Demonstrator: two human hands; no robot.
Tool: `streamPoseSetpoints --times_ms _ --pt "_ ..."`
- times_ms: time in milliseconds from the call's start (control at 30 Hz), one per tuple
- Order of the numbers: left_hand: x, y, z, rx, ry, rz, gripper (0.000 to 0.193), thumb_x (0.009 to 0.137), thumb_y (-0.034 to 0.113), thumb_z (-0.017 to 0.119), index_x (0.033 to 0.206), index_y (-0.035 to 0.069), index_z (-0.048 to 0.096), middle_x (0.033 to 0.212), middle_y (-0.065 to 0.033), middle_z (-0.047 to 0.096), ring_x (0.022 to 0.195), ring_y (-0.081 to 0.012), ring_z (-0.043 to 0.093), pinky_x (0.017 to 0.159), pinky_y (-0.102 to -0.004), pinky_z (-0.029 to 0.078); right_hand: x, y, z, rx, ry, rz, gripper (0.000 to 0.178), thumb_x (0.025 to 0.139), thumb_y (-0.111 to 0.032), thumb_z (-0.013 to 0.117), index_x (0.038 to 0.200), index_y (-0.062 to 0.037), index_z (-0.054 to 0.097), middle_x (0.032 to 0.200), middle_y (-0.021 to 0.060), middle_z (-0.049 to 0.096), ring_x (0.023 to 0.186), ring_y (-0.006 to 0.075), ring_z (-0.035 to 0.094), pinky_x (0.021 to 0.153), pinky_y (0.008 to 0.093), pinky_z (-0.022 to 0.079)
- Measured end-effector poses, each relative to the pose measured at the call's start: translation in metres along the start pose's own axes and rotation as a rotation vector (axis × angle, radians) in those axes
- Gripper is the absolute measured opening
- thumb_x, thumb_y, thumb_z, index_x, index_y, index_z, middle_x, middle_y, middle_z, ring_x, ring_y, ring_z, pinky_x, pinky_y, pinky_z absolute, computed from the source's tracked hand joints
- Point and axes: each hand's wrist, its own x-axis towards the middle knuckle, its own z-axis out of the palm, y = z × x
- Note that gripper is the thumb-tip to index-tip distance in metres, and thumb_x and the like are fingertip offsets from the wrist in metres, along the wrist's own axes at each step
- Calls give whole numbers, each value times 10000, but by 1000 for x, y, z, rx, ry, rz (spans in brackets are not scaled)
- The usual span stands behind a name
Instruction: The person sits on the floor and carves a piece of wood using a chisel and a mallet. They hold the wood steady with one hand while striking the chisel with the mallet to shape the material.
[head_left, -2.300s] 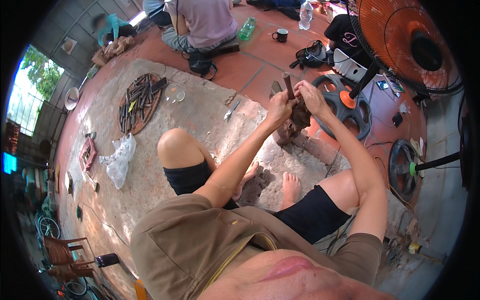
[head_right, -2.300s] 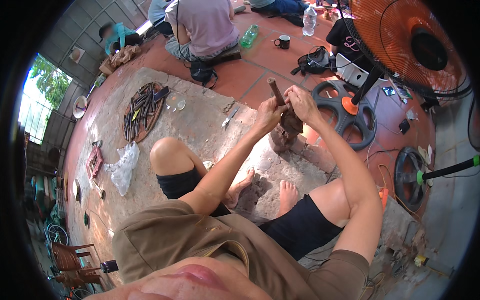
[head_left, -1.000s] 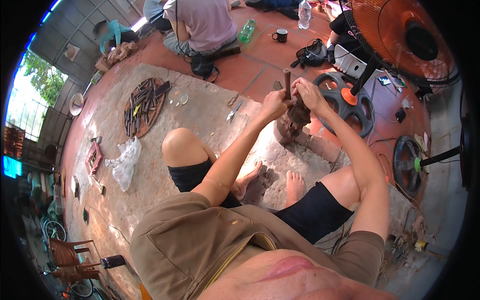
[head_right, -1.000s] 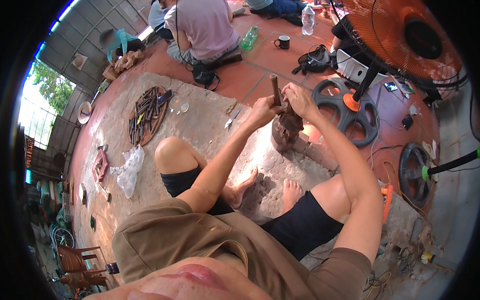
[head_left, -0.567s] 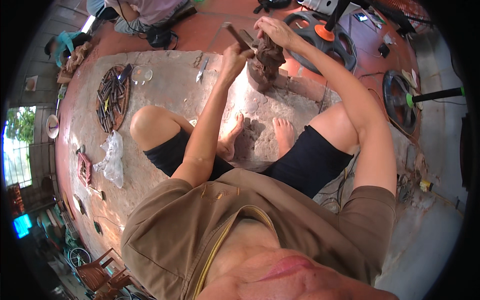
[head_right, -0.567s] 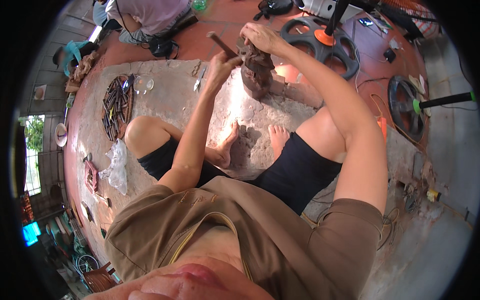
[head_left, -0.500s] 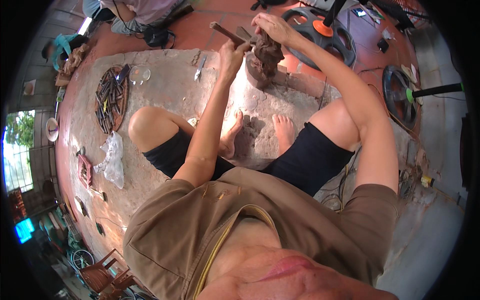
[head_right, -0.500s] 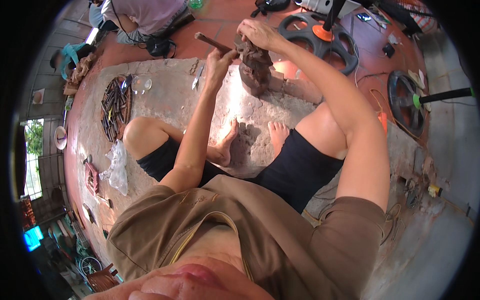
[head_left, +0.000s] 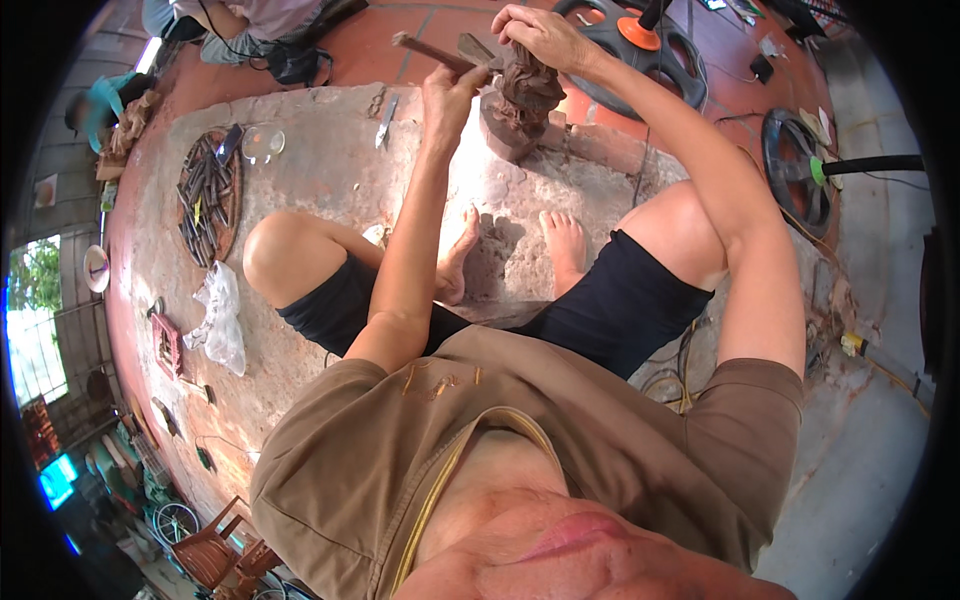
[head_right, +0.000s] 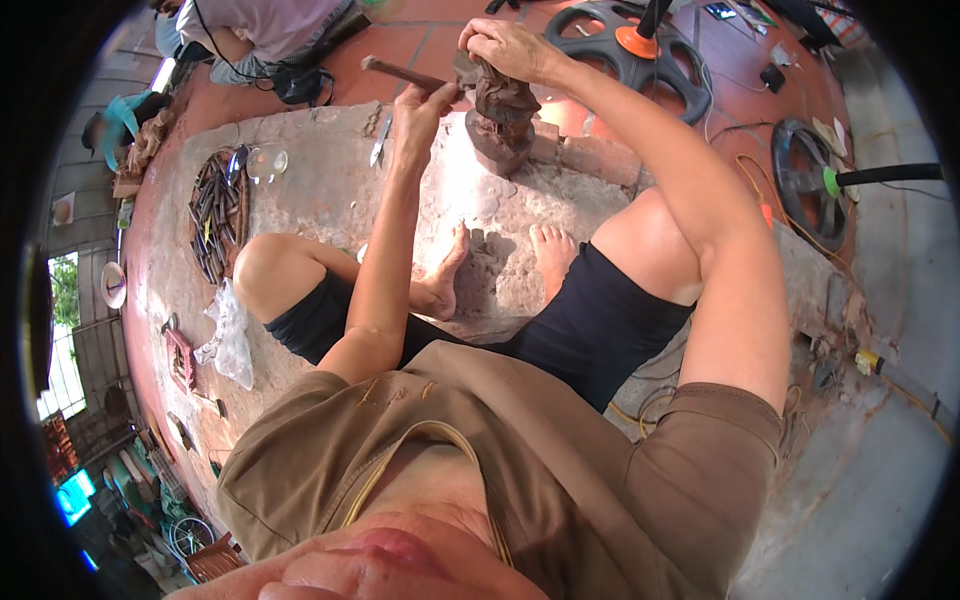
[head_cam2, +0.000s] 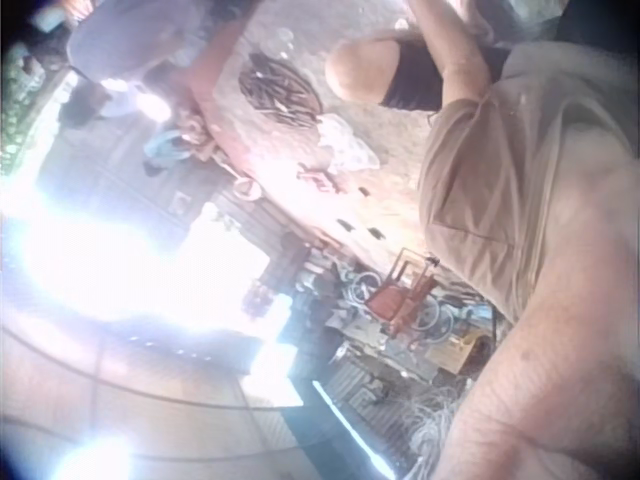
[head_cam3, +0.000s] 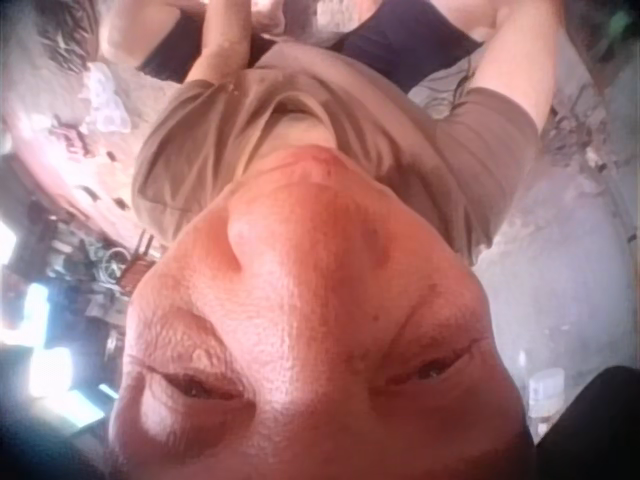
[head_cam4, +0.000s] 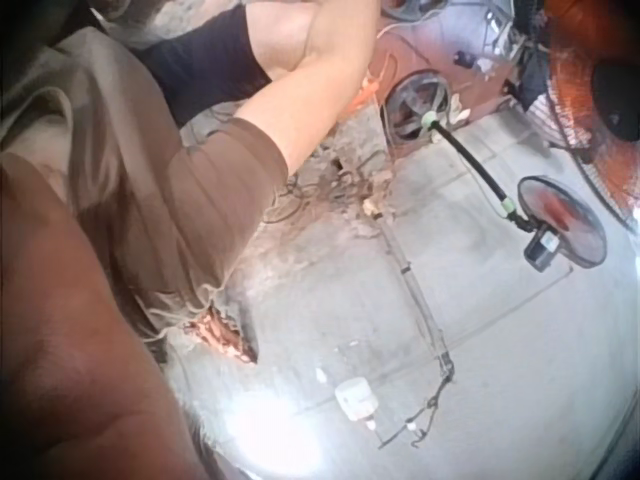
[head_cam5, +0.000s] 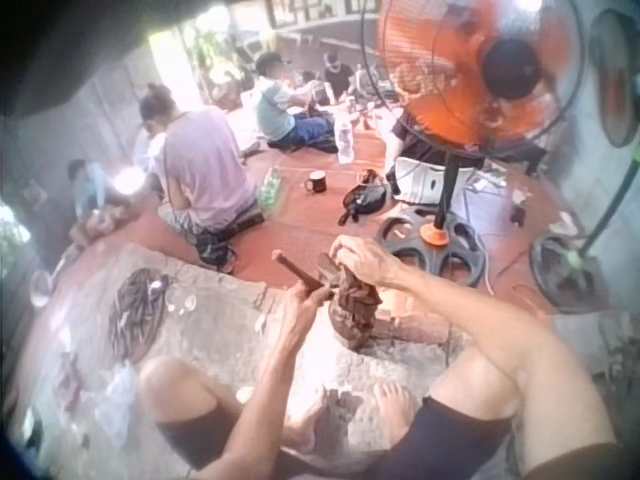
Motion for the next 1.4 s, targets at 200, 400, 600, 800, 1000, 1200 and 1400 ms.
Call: streamPoseSetpoints --times_ms 200,400,600,800,1000,1200,1400 --pt "-1 -13 10 37 186 102 188 874 108 689 994 -37 687 906 -92 717 823 -141 641 764 -291 503 -13 2 -11 142 -123 -58 295 936 -278 481 1045 -42 622 886 85 679 882 179 647 810 330 489" --pt "-14 -18 20 -187 50 29 238 888 188 735 1019 -5 688 913 -49 693 836 -121 602 794 -297 476 -23 -29 -33 -20 -168 -203 177 957 -135 464 951 -16 595 896 164 639 812 267 658 717 374 516" --pt "-12 -17 30 -143 53 148 239 875 173 750 1029 1 688 866 -42 681 837 -108 595 760 -297 475 -23 18 -22 -278 31 -537 203 971 -156 462 979 -10 602 996 159 622 887 322 631 795 388 506" --pt "-15 3 43 417 258 610 182 760 115 767 869 39 643 806 -106 649 803 -330 571 715 -436 446 -28 -28 -29 124 -156 -21 265 990 -170 384 983 -2 588 947 152 626 883 274 642 802 371 499" --pt "-20 8 28 455 61 514 137 764 91 749 842 40 648 801 -118 646 800 -330 595 704 -435 457 -32 -26 -33 18 -116 -163 264 995 -170 361 1006 -7 569 938 148 627 879 266 640 793 355 499" --pt "-5 16 37 354 213 529 144 793 129 729 885 25 690 804 -148 658 786 -345 620 690 -452 477 -28 -26 -29 -7 -105 -170 293 1025 -195 343 997 -11 570 929 133 617 877 237 628 803 347 490" --pt "-10 25 29 596 -19 450 136 850 126 702 961 48 714 746 -139 652 744 -280 646 674 -417 481 -32 -31 -34 120 -142 -90 313 1039 -213 331 1006 -5 563 933 143 608 883 258 620 810 358 481"
